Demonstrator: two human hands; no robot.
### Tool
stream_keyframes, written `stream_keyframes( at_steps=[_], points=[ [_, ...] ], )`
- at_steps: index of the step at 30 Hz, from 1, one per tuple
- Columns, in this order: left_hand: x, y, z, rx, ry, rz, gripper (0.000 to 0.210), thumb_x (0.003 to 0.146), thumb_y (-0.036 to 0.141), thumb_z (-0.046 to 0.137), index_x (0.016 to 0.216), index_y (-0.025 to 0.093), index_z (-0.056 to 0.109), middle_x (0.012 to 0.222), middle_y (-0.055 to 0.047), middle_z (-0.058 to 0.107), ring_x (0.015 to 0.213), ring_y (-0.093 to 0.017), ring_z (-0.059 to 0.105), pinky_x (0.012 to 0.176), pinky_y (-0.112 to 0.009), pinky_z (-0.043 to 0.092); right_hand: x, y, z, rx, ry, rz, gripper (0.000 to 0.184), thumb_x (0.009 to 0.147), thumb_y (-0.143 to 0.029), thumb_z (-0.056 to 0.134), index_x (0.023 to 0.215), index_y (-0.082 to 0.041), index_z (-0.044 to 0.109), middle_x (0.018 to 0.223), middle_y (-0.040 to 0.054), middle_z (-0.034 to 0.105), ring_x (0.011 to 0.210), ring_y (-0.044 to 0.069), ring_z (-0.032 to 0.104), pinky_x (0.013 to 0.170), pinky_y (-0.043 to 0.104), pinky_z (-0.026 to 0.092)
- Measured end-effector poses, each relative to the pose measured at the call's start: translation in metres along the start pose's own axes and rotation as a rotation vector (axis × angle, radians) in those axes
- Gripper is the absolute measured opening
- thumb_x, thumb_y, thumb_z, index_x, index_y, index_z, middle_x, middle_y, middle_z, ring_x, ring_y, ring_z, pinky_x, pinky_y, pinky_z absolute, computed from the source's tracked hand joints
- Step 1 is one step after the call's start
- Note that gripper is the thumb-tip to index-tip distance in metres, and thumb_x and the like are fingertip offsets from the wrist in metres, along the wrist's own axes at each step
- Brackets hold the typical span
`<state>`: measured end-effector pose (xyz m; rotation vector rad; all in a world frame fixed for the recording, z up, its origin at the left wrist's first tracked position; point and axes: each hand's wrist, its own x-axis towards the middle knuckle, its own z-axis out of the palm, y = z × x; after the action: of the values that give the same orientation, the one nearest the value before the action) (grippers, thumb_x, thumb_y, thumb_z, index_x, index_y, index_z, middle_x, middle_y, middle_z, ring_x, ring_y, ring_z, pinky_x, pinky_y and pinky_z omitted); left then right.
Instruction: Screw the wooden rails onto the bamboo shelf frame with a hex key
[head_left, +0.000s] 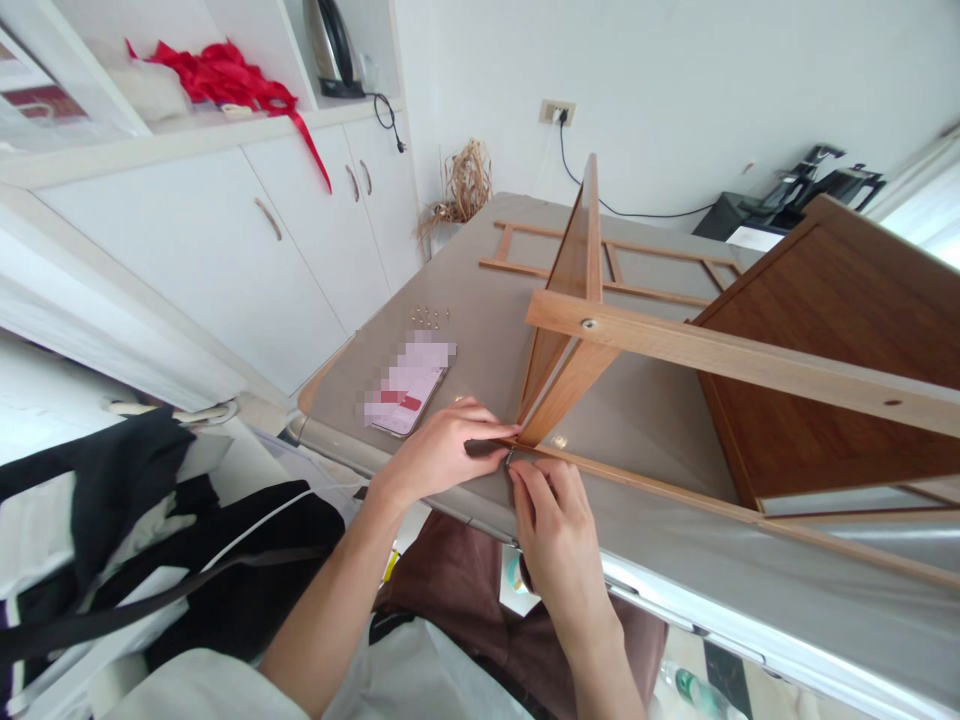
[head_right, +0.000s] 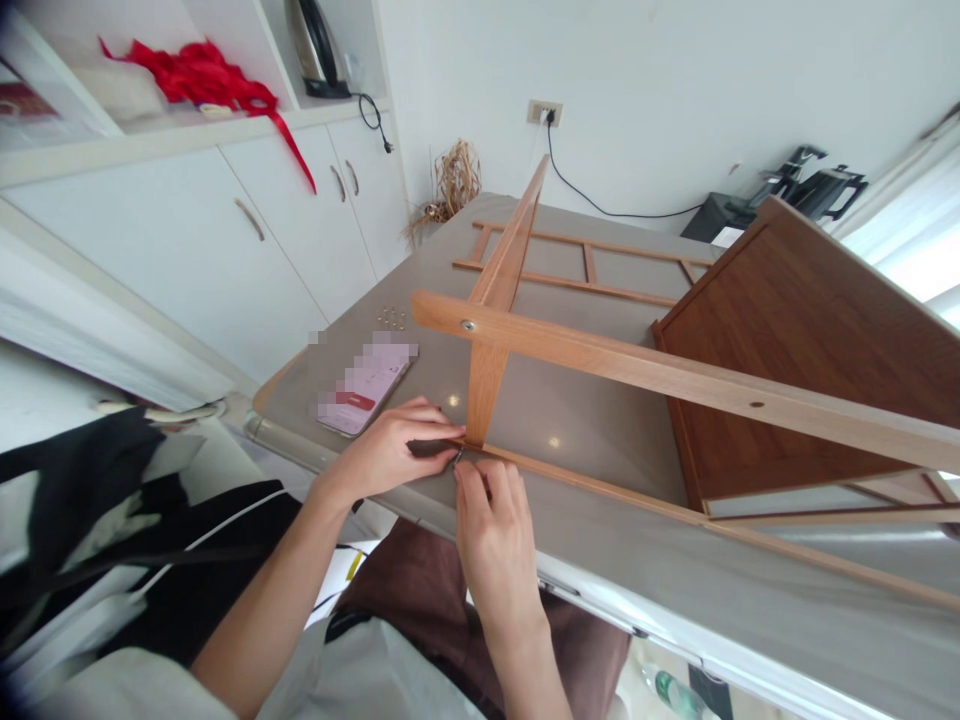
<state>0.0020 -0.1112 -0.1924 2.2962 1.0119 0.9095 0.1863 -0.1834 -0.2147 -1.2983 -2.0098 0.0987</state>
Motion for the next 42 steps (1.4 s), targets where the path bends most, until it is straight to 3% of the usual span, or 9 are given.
stream_keyframes(
  at_steps=[6, 17, 24, 28, 36, 42],
  points=[
    [0.0, -0.001, 0.0, -0.012, -0.001, 0.002, 0.031, 0.091, 0.016, 0.066, 0.12, 0.025, 0.073, 0.1, -0.003, 0.075, 0.092, -0.018, 0.06, 0.086, -0.032, 0.051, 0.0, -0.003, -0.001, -0.051, -0.061, -0.003, 0.026, 0.097, -0.004, 0.05, 0.116, -0.018, 0.06, 0.099, 0.0083, 0.059, 0.093, 0.022, 0.055, 0.087, 0.04, 0.051],
    [-0.002, -0.001, 0.001, -0.01, 0.008, -0.008, 0.03, 0.09, 0.015, 0.068, 0.118, 0.024, 0.074, 0.097, -0.003, 0.074, 0.093, -0.018, 0.061, 0.086, -0.032, 0.052, 0.003, -0.002, -0.002, 0.081, 0.078, 0.091, 0.014, 0.099, -0.017, 0.058, 0.112, -0.022, 0.063, 0.101, 0.0042, 0.065, 0.094, 0.017, 0.063, 0.089, 0.031, 0.051],
    [0.0, 0.001, 0.001, -0.002, 0.019, 0.002, 0.032, 0.09, 0.014, 0.066, 0.119, 0.025, 0.074, 0.097, -0.003, 0.075, 0.092, -0.018, 0.062, 0.087, -0.032, 0.052, 0.003, 0.002, -0.006, 0.109, 0.047, 0.074, 0.018, 0.102, -0.018, 0.052, 0.117, -0.023, 0.061, 0.102, 0.0042, 0.068, 0.093, 0.017, 0.067, 0.086, 0.03, 0.053],
    [0.0, 0.002, 0.001, -0.001, 0.026, -0.001, 0.03, 0.09, 0.014, 0.067, 0.117, 0.024, 0.075, 0.096, -0.003, 0.075, 0.091, -0.017, 0.063, 0.088, -0.032, 0.053, 0.001, 0.003, -0.009, 0.073, 0.057, 0.083, 0.011, 0.101, -0.02, 0.056, 0.109, -0.023, 0.062, 0.092, 0.0023, 0.067, 0.083, 0.016, 0.065, 0.077, 0.029, 0.052],
    [0.0, 0.003, 0.001, 0.022, 0.019, -0.011, 0.03, 0.09, 0.016, 0.067, 0.118, 0.026, 0.074, 0.095, -0.002, 0.075, 0.091, -0.017, 0.061, 0.087, -0.031, 0.052, -0.001, 0.013, -0.009, -0.039, 0.057, 0.084, 0.007, 0.097, -0.023, 0.061, 0.095, -0.021, 0.068, 0.096, 0.0065, 0.059, 0.091, 0.021, 0.059, 0.084, 0.038, 0.051],
    [0.0, 0.003, 0.0, 0.017, 0.015, -0.01, 0.03, 0.091, 0.016, 0.066, 0.118, 0.025, 0.074, 0.094, -0.002, 0.075, 0.09, -0.017, 0.061, 0.088, -0.032, 0.052, -0.003, 0.015, -0.013, 0.012, -0.008, 0.087, 0.016, 0.097, -0.024, 0.061, 0.113, -0.022, 0.066, 0.103, 0.0073, 0.06, 0.097, 0.022, 0.059, 0.088, 0.04, 0.052]
  ],
)
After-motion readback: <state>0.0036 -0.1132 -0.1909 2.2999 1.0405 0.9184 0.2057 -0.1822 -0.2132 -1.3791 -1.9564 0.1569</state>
